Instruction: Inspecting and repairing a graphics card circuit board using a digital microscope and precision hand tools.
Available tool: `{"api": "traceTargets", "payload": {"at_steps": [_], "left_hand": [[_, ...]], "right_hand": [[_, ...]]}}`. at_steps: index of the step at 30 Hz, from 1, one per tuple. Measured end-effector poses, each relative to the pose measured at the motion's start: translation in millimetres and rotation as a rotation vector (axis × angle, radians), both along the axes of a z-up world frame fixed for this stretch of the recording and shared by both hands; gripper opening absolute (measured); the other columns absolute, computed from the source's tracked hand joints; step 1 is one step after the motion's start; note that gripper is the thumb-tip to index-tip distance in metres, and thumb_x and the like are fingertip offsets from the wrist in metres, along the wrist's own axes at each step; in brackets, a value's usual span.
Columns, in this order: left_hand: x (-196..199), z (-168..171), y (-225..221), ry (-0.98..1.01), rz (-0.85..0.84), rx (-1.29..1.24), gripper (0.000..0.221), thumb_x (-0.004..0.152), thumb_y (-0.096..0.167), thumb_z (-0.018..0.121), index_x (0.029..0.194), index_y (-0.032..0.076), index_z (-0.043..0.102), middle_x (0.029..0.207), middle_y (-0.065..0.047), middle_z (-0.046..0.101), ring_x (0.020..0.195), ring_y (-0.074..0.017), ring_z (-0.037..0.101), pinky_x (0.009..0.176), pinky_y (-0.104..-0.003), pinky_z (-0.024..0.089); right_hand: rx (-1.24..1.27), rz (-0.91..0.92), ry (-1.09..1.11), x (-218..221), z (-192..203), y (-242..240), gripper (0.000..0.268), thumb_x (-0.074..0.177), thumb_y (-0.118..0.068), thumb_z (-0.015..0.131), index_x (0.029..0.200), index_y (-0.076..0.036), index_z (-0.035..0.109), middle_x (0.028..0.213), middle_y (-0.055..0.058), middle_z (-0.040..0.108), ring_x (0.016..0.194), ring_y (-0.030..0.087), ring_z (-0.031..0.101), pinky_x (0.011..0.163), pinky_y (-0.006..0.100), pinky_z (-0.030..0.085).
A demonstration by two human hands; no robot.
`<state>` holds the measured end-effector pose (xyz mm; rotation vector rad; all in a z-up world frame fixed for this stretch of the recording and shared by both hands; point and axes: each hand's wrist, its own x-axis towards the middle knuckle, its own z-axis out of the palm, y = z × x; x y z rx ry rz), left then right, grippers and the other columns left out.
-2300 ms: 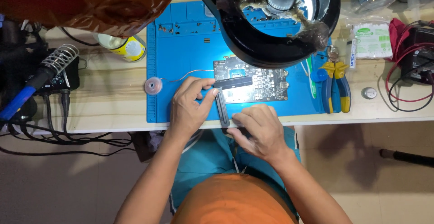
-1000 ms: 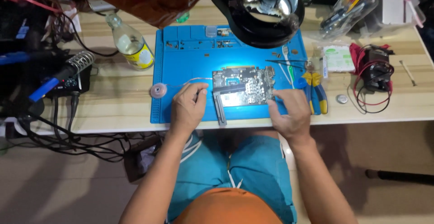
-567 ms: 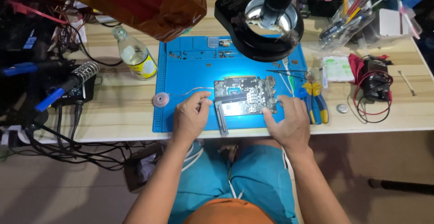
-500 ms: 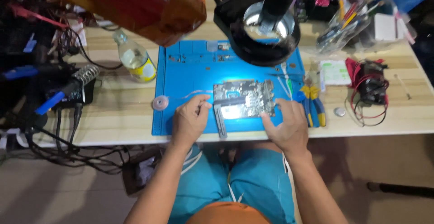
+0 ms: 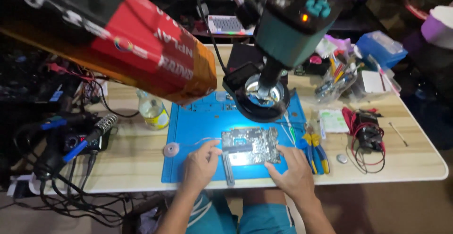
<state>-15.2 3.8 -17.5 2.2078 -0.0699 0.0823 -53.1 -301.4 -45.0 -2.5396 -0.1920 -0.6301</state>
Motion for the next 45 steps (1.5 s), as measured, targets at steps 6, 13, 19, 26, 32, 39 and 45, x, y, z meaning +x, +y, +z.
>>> {"api": "traceTargets", "payload": {"at_steps": [6,13,19,26,32,39,45], "left_hand": [[7.6,-7.9,2.2,0.033,0.004,-0.008,0.039,0.104,0.026,0.055,0.137,0.02,0.075,0.115,0.002,0.09,0.095,-0.0216,0.084,0.083,-0.038,0.065],[9.9,-14.8,3.2,-0.036,0.015,-0.035,0.036,0.099,0.022,0.06,0.128,0.019,0.081,0.099,-0.003,0.089,0.096,-0.0333,0.084,0.085,-0.051,0.065],[5.0,3.3,7.1,0.067,-0.027,-0.126,0.045,0.097,0.02,0.055,0.135,0.016,0.079,0.106,-0.006,0.089,0.086,-0.0289,0.083,0.076,-0.044,0.064],[6.4,3.0,5.2,0.106,-0.027,-0.178,0.047,0.1,0.02,0.051,0.139,0.009,0.076,0.11,-0.011,0.088,0.079,-0.0258,0.081,0.069,-0.042,0.064],[3.7,9.8,2.9,0.094,-0.027,-0.201,0.05,0.103,0.016,0.047,0.145,0.004,0.071,0.115,-0.019,0.086,0.092,-0.0362,0.083,0.074,-0.05,0.065],[4.7,1.0,-0.1,0.054,-0.033,-0.208,0.049,0.103,0.017,0.052,0.147,0.006,0.069,0.116,-0.019,0.086,0.106,-0.042,0.081,0.088,-0.057,0.064],[10.3,-1.4,-2.8,0.108,0.014,-0.148,0.046,0.103,0.025,0.055,0.146,0.015,0.069,0.122,-0.011,0.087,0.119,-0.0346,0.079,0.101,-0.05,0.061]], "right_hand": [[-0.016,-0.016,0.026,4.2,-0.7,-1.4,0.058,0.086,-0.043,0.089,0.132,-0.012,0.075,0.12,0.006,0.076,0.114,0.029,0.069,0.094,0.043,0.059],[-0.027,0.075,-0.238,8.4,-8.3,-4.8,0.055,0.085,-0.043,0.095,0.123,-0.007,0.079,0.1,0.01,0.07,0.095,0.033,0.072,0.093,0.045,0.061],[0.002,0.039,-0.143,2.1,3.1,2.3,0.05,0.09,-0.034,0.094,0.127,-0.006,0.077,0.104,0.009,0.068,0.1,0.031,0.073,0.093,0.044,0.061],[-0.044,0.017,-0.162,3.6,-2.0,1.5,0.054,0.089,-0.038,0.095,0.131,-0.01,0.075,0.108,0.007,0.067,0.103,0.03,0.072,0.091,0.043,0.063],[-0.053,-0.002,-0.153,7.2,-4.5,3.4,0.054,0.089,-0.038,0.094,0.132,-0.011,0.075,0.109,0.007,0.067,0.104,0.031,0.073,0.091,0.045,0.063],[-0.045,-0.029,-0.134,7.6,-3.4,6.5,0.057,0.089,-0.039,0.095,0.134,-0.01,0.075,0.109,0.009,0.069,0.103,0.031,0.074,0.09,0.046,0.064],[-0.069,-0.099,-0.033,11.5,1.7,7.5,0.06,0.087,-0.046,0.092,0.134,-0.014,0.075,0.116,0.006,0.072,0.107,0.028,0.075,0.086,0.044,0.064]]}}
